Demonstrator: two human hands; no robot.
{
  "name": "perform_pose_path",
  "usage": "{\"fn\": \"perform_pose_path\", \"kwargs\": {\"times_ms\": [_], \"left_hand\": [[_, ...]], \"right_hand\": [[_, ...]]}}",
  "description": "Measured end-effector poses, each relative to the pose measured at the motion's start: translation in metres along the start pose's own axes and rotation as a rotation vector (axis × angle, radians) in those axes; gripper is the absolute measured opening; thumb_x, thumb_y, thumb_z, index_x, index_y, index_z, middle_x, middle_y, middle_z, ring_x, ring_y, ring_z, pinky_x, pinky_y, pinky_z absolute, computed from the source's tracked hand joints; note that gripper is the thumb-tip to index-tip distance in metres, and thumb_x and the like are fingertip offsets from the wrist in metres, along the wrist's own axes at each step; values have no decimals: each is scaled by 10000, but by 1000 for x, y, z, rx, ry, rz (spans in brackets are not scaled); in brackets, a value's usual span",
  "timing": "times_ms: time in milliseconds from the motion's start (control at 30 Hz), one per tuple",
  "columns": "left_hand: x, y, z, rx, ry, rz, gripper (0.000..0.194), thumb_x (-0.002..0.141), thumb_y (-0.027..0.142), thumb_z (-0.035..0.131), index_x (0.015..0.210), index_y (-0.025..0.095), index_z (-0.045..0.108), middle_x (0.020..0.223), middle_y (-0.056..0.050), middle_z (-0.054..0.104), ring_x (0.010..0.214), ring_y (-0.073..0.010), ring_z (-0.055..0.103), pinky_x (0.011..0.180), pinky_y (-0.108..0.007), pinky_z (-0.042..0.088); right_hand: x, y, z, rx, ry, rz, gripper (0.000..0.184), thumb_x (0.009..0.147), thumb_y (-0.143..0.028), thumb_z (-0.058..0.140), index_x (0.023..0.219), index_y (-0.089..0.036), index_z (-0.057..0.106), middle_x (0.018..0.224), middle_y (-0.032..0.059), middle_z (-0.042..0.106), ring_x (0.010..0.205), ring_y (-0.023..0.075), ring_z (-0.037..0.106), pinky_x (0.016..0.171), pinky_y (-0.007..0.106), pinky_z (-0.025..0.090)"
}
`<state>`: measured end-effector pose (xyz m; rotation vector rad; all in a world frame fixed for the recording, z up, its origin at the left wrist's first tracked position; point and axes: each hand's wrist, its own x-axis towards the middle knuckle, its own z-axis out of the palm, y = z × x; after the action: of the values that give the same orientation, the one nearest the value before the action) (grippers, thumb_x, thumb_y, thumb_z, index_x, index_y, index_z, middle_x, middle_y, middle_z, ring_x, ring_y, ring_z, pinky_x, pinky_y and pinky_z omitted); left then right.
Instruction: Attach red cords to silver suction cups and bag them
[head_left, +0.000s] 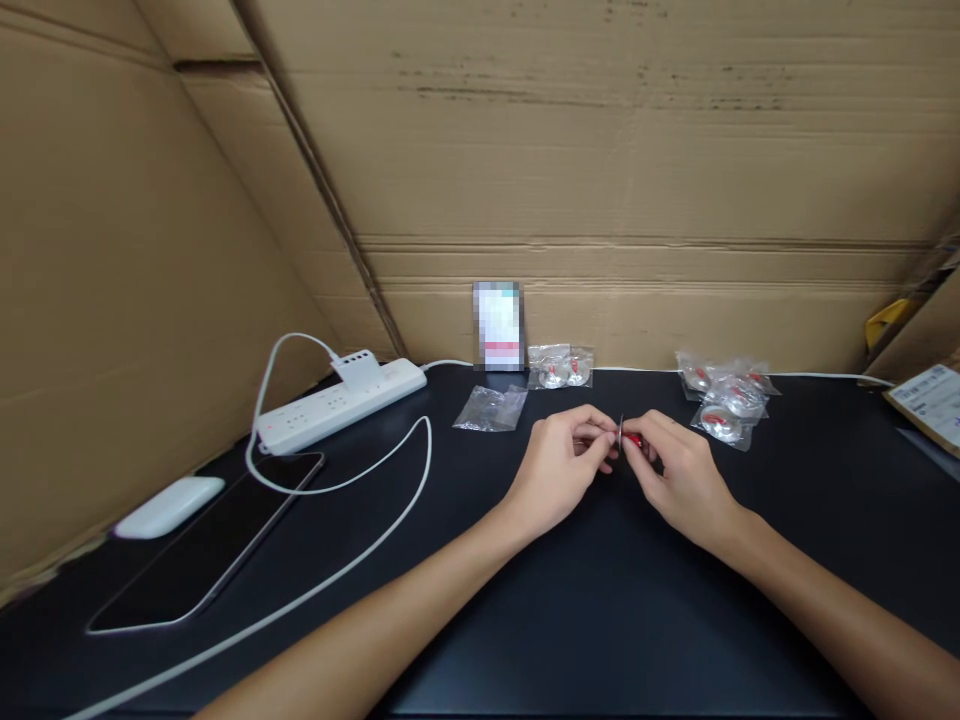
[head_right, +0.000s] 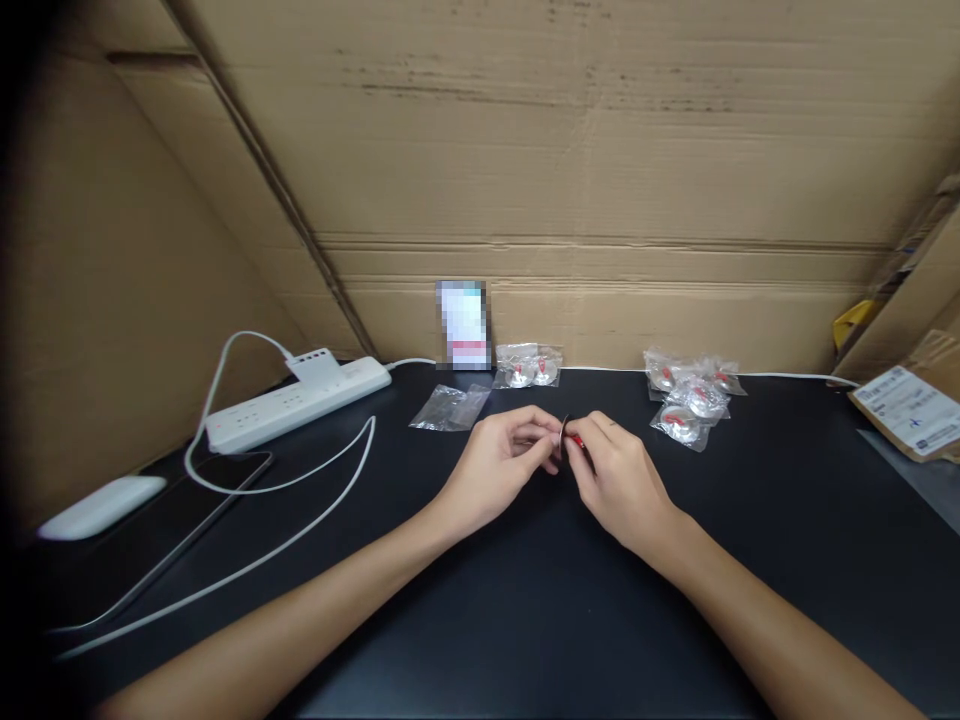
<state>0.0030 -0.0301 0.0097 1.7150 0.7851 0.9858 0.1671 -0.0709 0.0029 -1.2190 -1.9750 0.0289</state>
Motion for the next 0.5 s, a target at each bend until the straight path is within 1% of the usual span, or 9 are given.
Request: {"fn": "perform_pose_path", "kwargs": {"times_ms": [100, 200, 267, 300, 400, 433, 500], "left_hand": [[2, -2, -3, 1, -31, -10, 89, 866, 241, 565, 844, 162, 599, 748, -32, 658, 746, -179, 683, 643, -294, 589], [3, -3, -6, 58, -63, -4, 87, 876, 235, 539, 823, 171, 564, 762, -22, 637, 708, -155, 655, 625, -278, 567], [4, -3, -8, 89, -75, 6, 95, 883, 243, 532, 818, 175, 546, 773, -16, 622, 688, -141, 636, 628, -270, 549], [5, -3, -9, 99, -83, 12, 98, 886, 250, 530, 821, 177, 539, 776, -12, 614, 681, -135, 628, 631, -267, 540], [6, 0, -10, 133, -117, 24, 112, 905, 264, 503, 834, 182, 529, 749, 2, 590, 626, -116, 586, 618, -257, 505], [6, 1, -11, 153, -126, 31, 117, 910, 265, 492, 836, 183, 530, 740, 3, 586, 615, -114, 573, 612, -254, 493], [6, 3, -12, 202, -131, 52, 125, 914, 259, 480, 833, 183, 537, 738, 1, 587, 625, -119, 563, 610, -251, 472]], "right_hand": [[1, -1, -2, 33, 1, -5, 159, 945, -159, 450, 962, -208, 600, 846, 59, 603, 719, 182, 585, 663, 319, 484], [3, -3, -4, 104, -19, 23, 143, 934, -170, 470, 948, -208, 608, 845, 52, 602, 703, 173, 574, 670, 324, 494], [4, -4, -5, 172, -17, 65, 118, 916, -203, 515, 995, -214, 603, 918, 62, 613, 763, 181, 588, 713, 339, 512], [5, -5, -5, 217, -13, 97, 145, 901, -230, 550, 1040, -219, 591, 974, 70, 615, 810, 190, 599, 738, 349, 522], [5, -4, -3, 443, -45, 212, 348, 856, -313, 631, 1173, -243, 507, 1104, 80, 599, 906, 199, 621, 764, 354, 550], [5, -4, -2, 537, -70, 244, 370, 852, -333, 638, 1178, -248, 487, 1103, 74, 600, 901, 192, 628, 752, 343, 555], [5, -3, 0, 684, -115, 299, 334, 849, -354, 645, 1125, -246, 490, 1029, 50, 612, 850, 170, 631, 718, 314, 553]]}}
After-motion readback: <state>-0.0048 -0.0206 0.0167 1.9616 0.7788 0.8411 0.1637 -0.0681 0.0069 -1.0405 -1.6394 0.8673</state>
